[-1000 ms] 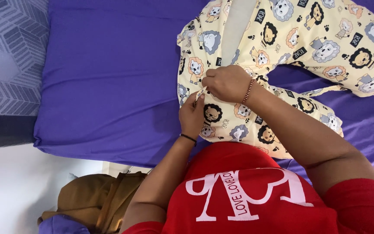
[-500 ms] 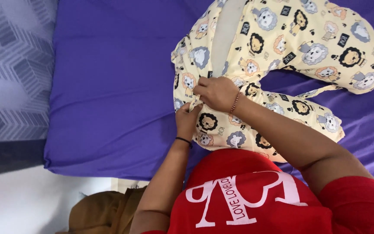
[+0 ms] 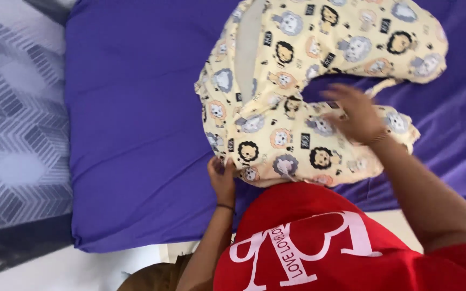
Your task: The person assembles a U-shaped pillow by inserting the inner cushion into a patterned cover, smoothing the fabric, and fastening the Velcro closure. The pillow is then adjusted and placed on a purple bedsheet.
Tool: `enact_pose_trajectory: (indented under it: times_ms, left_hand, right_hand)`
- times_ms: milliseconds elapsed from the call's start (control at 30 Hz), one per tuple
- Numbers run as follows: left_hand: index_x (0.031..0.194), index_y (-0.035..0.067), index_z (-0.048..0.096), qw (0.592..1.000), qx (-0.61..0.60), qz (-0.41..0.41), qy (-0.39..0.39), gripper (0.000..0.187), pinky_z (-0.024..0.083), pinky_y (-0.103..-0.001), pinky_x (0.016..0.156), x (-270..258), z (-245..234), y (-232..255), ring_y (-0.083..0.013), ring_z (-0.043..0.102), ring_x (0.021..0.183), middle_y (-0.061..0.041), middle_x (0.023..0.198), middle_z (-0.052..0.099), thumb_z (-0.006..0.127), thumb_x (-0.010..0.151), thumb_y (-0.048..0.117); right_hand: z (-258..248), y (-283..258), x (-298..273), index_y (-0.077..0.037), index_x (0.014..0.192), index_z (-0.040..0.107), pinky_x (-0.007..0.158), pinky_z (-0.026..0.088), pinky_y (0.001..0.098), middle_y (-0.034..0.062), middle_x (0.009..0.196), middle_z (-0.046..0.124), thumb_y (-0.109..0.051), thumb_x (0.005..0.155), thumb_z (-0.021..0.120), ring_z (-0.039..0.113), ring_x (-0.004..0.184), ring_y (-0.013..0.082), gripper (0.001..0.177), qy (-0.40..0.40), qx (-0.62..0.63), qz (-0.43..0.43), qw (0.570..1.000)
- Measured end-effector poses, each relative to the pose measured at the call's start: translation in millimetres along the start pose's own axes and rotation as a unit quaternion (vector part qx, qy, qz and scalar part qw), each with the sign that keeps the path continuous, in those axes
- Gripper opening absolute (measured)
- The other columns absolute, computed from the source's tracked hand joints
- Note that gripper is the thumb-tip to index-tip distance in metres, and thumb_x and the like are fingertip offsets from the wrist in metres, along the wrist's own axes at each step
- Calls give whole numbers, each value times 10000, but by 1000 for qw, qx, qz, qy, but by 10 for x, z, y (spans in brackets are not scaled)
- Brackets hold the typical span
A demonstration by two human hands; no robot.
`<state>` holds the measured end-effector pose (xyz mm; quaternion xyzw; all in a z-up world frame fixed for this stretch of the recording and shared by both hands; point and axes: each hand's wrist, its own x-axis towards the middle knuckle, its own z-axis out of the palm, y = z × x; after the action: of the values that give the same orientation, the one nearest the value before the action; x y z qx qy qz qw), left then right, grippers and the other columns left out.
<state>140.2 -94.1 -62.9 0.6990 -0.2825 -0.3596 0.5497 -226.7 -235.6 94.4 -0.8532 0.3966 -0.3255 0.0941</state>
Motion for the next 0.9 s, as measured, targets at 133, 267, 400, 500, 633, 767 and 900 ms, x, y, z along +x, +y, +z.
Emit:
enact_pose_trajectory:
  times_ms: [133,267,400,500,633,767,900]
  left_hand:
    - [1230,75,604,995,-47,-73,-42,462,525,-297,864,-383,-236,-307,-153,643,1040,-80,1170,692,728,878,348]
    - [927,107,665,930,-32,-211,-298,262,428,-246,584,-722,-307,-649,-110,572,660,-13,776,648,679,945,369]
    - [1249,102,745,888,155,-187,-390,472,482,-245,1031,-938,-66,-459,-91,639,1205,-54,1316,727,686,896,409]
    - [1376,53,658,906,126,-168,-368,636,477,-479,1078,-1157,167,-260,-381,564,1320,-202,1445,588,733,936,506]
    - [1517,19,463,911,80,-203,-349,839,534,-491,990,-1320,511,-350,-359,689,1157,-258,1325,661,739,901,516]
    - [1496,32,366,913,-28,-245,-324,741,479,-581,1024,-1630,919,-631,-425,657,1182,-289,1380,602,668,980,471]
    - [1567,122,225,923,-182,-242,-239,753,486,-499,1056,-1860,1365,-57,-281,607,1184,-128,1450,506,656,984,329]
  right_hand:
    - [-480,817,-1318,-133,1371,737,1043,509,469,135,1396,699,-409,972,726,657,1256,312,484,-22,-213,181,960]
    - [-824,903,-2018,-38,1437,645,996,464,547,278,1328,660,-409,1011,658,577,1234,460,564,-44,-141,347,926]
    - [-549,1128,-2257,-61,1500,551,979,460,428,178,1408,613,-347,968,673,626,1072,312,616,-38,22,448,893]
    - [-438,1004,-2074,-17,1485,529,1098,424,590,345,1395,564,-317,961,710,523,1278,526,630,-31,120,439,890]
    - [-328,1256,-2145,-81,1535,424,838,523,516,350,1271,531,-414,822,821,593,1003,496,881,-88,222,514,824]
    - [-346,1390,-2226,-44,1417,418,675,620,442,309,1075,570,-242,853,839,687,806,357,731,-75,413,533,735]
    - [-202,1344,-2292,-4,1317,489,683,631,478,298,1092,565,-224,844,848,706,823,371,633,-142,436,476,751]
